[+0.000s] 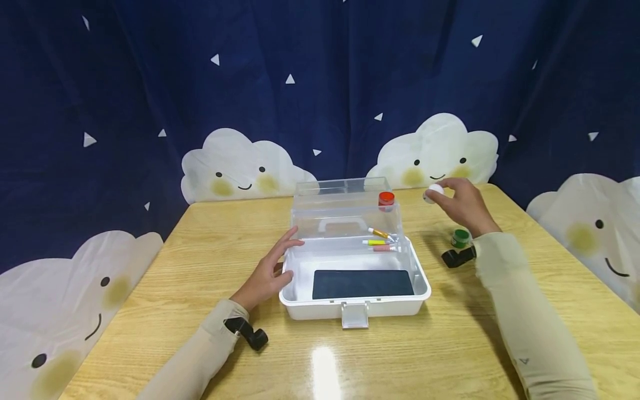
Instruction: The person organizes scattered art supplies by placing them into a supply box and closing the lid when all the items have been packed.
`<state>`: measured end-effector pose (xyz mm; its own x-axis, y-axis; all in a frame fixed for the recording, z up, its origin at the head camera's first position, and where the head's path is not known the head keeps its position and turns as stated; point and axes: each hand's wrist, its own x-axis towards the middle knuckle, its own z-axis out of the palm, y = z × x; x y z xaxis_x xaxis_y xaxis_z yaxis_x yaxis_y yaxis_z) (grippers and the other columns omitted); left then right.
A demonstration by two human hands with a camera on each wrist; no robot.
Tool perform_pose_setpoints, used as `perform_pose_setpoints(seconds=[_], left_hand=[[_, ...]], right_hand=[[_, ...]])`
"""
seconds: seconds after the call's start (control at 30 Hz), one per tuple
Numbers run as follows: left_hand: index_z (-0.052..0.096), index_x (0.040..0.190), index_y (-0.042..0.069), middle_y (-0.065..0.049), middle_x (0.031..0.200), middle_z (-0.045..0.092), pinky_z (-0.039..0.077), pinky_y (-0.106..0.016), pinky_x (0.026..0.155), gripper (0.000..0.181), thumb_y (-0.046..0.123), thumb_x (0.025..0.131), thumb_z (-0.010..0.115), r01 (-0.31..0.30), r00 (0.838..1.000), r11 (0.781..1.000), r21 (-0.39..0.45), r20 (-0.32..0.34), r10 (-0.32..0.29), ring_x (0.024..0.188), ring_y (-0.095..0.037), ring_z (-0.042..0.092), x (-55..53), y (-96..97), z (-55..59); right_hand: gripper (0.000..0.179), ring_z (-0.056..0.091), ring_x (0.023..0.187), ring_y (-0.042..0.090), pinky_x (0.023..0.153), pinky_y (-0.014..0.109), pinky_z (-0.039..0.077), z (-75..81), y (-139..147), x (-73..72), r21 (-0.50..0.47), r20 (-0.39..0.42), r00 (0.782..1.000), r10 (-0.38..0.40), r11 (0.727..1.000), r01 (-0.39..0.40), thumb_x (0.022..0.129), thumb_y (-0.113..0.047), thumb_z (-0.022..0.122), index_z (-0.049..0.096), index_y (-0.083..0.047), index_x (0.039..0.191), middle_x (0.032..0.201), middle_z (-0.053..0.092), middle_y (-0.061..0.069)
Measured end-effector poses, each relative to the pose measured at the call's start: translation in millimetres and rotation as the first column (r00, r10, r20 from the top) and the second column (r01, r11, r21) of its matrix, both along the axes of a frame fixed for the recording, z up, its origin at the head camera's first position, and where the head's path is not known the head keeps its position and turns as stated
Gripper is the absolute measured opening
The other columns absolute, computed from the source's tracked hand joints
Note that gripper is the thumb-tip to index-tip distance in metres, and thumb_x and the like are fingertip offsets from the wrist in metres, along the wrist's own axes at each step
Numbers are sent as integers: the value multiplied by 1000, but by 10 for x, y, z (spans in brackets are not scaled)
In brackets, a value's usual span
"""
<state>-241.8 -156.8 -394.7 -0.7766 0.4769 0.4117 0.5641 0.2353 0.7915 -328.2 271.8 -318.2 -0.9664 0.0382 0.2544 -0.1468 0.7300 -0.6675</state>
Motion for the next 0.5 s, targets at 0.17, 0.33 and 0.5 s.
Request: perform_pose_setpoints(seconds=[0.17,0.33,0.5], left_hand=[[43,139,2,-11,161,12,36,-61,101,60,-15,82,50,0,1000,1000,4,-6,0,141,-36,25,0,-5,8],[44,138,2,-11,161,12,38,-59,100,59,-15,82,50,1,1000,1000,5,-5,-1,142,-35,25,-7,-5,9],[44,138,2,-12,160,13,42,-56,97,60,-15,81,51,-5,1000,1000,7,-10,5,141,-36,27,-3,-7,3]], right_hand=[[55,36,131,42,105,60,29,59,-75,17,6,-21,1000,17,1000,-17,92,-45,59,59,3,119,141,44,23],[56,36,132,42,106,60,29,89,-133,25,10,-41,999,32,999,-31,91,-46,60,59,3,119,141,44,23],[55,37,130,42,105,61,29,109,-205,16,2,-63,996,57,998,-57,91,-46,61,60,2,118,139,45,23]])
